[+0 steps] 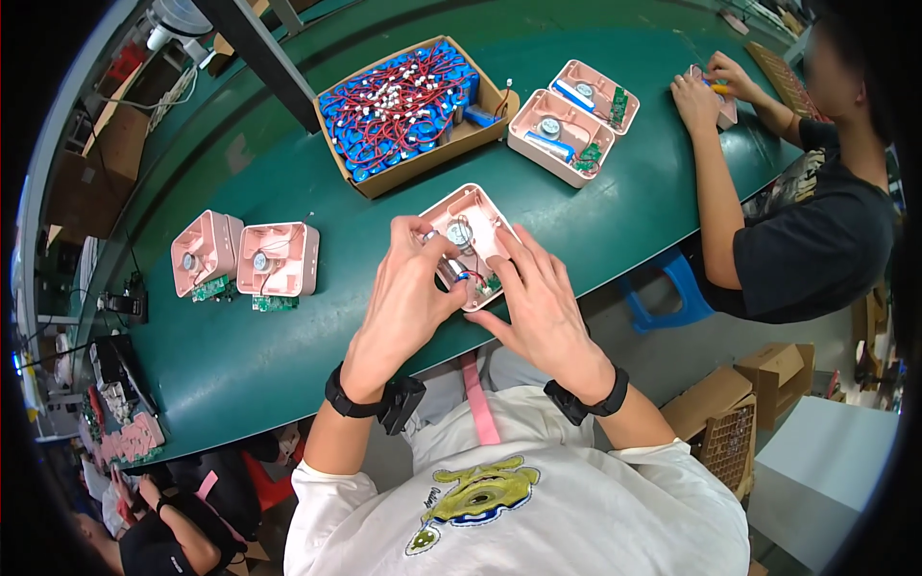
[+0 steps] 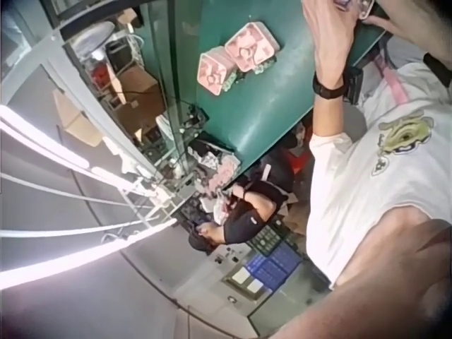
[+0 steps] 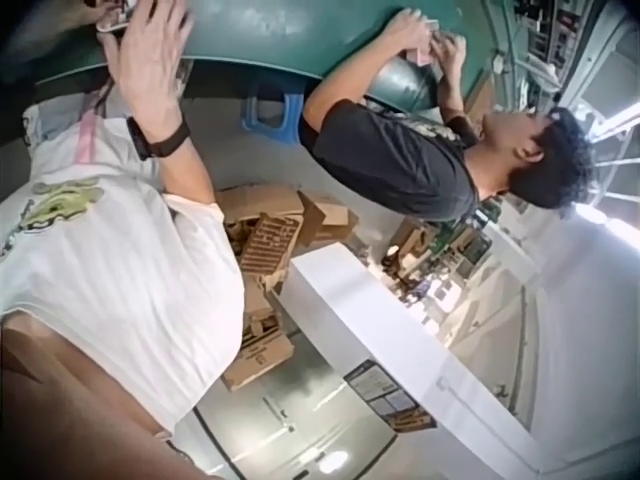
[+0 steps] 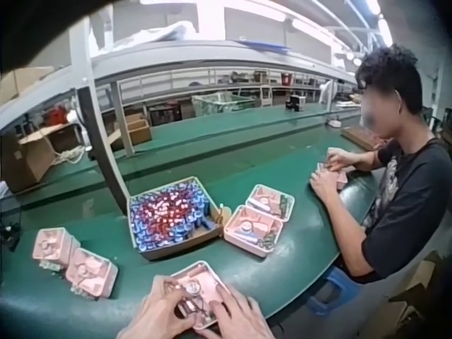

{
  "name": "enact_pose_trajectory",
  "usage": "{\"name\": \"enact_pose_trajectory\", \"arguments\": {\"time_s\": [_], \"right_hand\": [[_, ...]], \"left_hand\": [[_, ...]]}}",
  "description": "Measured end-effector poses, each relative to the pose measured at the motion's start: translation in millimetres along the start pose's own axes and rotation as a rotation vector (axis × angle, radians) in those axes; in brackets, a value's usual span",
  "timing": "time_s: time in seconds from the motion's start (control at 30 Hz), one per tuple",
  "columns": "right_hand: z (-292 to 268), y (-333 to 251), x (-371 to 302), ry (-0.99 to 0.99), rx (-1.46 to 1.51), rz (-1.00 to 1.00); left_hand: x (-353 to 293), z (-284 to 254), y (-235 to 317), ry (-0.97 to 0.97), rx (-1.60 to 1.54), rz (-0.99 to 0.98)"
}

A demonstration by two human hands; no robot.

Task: The worker is assembling small electronic components into plastic holders on a factory production line.

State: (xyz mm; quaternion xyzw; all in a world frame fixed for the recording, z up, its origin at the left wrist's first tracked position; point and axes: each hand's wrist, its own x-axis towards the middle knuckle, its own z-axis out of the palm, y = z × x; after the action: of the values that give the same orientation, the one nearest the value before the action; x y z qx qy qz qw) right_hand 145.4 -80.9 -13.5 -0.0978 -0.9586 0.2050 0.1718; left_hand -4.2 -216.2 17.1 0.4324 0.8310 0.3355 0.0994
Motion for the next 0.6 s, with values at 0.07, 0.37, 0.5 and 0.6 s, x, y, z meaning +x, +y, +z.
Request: {"name": "enact_pose_trajectory", "arguments": {"time_s": [0.07, 0.37, 0.5, 0.6], "right_hand": [[1, 1, 0, -0.002, 0.01, -0.013], [2, 3, 0, 0.031, 0.049, 0.005], [1, 5, 0, 0.029, 0.062, -0.01], [3, 8, -1, 0.029, 0.045, -0.015]], "left_hand": [[1, -1, -1, -0.005, -0.008, -0.002], [3, -12, -5, -0.052, 0.095, 0.162], [9, -17, 2, -0.033, 0.098, 0.274], [12, -17, -1, -0.045, 0.095, 0.344]]}}
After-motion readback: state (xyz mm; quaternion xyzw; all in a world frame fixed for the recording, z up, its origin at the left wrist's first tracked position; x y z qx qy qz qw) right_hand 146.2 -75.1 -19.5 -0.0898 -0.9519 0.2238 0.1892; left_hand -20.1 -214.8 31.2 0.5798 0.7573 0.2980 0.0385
